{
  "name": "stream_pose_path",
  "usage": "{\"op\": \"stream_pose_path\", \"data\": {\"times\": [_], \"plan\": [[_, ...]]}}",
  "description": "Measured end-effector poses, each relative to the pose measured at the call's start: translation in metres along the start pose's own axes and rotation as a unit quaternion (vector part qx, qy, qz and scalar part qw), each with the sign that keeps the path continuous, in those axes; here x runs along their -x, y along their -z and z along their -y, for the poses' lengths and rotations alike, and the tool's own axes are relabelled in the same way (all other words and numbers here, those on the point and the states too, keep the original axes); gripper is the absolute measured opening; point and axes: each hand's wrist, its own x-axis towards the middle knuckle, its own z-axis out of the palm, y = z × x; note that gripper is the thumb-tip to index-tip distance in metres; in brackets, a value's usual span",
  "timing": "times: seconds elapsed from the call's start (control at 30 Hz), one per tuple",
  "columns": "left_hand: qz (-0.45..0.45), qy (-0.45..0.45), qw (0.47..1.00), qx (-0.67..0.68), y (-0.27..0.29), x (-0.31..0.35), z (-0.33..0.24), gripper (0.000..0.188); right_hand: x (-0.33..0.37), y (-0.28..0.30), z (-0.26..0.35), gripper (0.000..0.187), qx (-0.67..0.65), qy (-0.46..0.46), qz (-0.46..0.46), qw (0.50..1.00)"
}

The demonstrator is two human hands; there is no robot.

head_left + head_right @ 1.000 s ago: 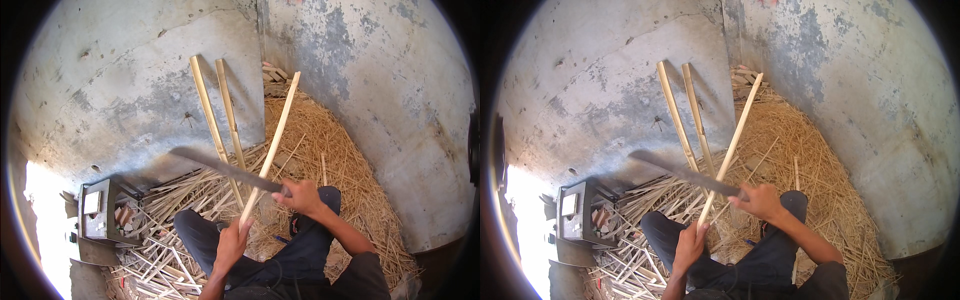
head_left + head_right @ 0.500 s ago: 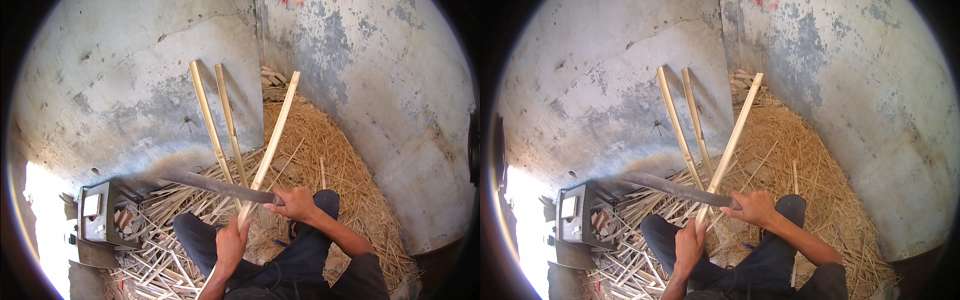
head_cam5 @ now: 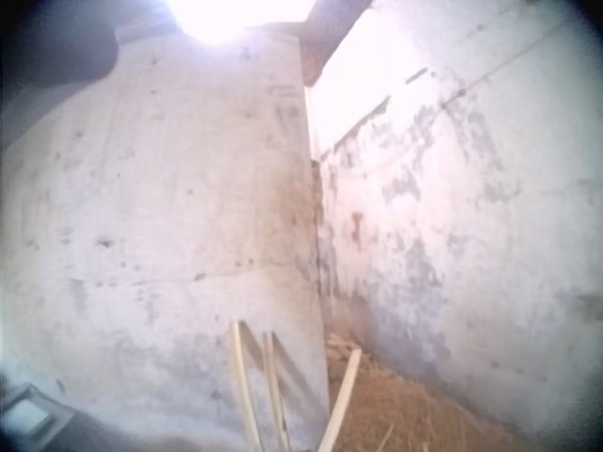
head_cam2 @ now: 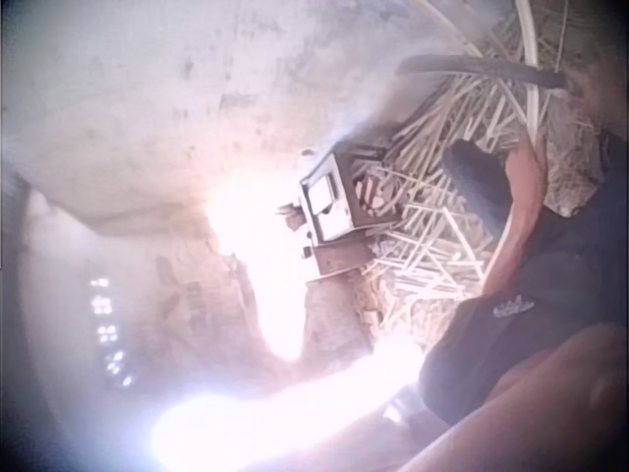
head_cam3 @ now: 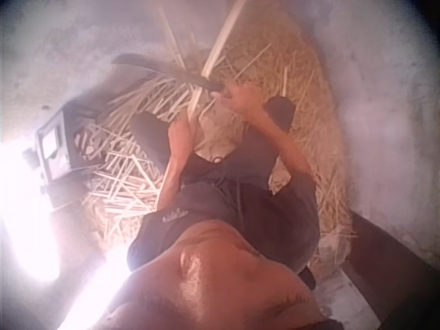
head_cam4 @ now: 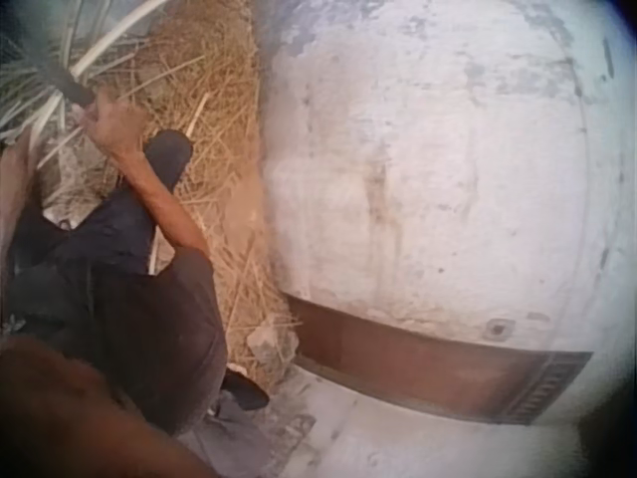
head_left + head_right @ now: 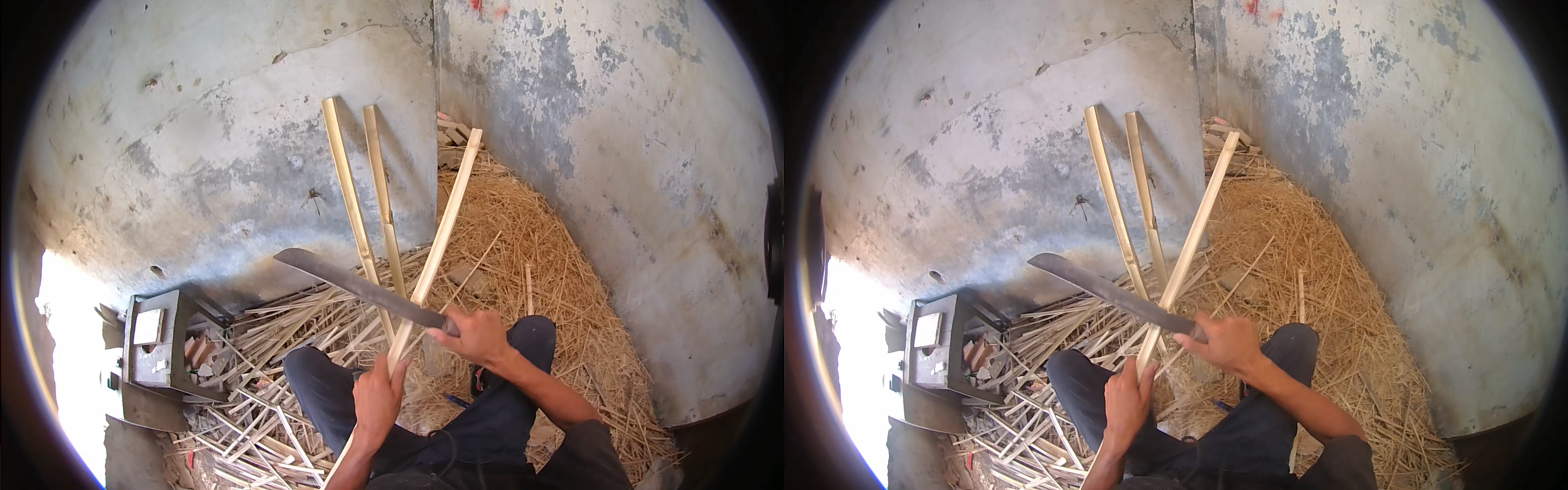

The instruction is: The person sits on the floor and uses a large knife to shave and smooth a long bamboo stick. They repeatedly strike the bamboo to remove the outer layer and then use a smaller knife to refine the surface. The person works on the bamboo stick continuously, occasionally adjusting their grip.

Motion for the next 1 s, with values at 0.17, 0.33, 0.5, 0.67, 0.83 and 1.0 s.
{"op": "stream_pose_path", "data": {"times": [0.17, 0.33, 0.5, 0.67, 0.83, 1.0], "plan": [[-0.006, -0.011, 1.0, -0.004, 0.0, -0.011, -0.009, 0.041, -0.003, 0.011, 0.01, 0.068, 0.014, 0.011, 0.015, 1.0], [0.007, 0.006, 1.0, -0.01, 0.004, 0.02, 0.013, 0.039, -0.04, 0.042, -0.055, 0.069, -0.016, -0.126, -0.066, 0.99], [0.022, -0.008, 1.0, 0.0, 0.0, 0.013, 0.011, 0.039, -0.024, 0.03, -0.059, 0.071, -0.072, -0.112, -0.082, 0.988], [0.013, -0.018, 1.0, 0.001, 0.002, -0.001, 0.001, 0.038, -0.003, 0.018, -0.028, 0.063, 0.031, 0.022, 0.009, 0.999], [0.076, 0.021, 0.997, 0.011, 0.015, 0.051, 0.018, 0.035, -0.046, 0.041, -0.093, 0.063, -0.049, -0.146, -0.07, 0.986], [0.171, 0.125, 0.977, 0.028, 0.061, 0.118, 0.029, 0.039, -0.077, 0.052, -0.237, 0.074, -0.012, -0.327, -0.189, 0.926]]}}
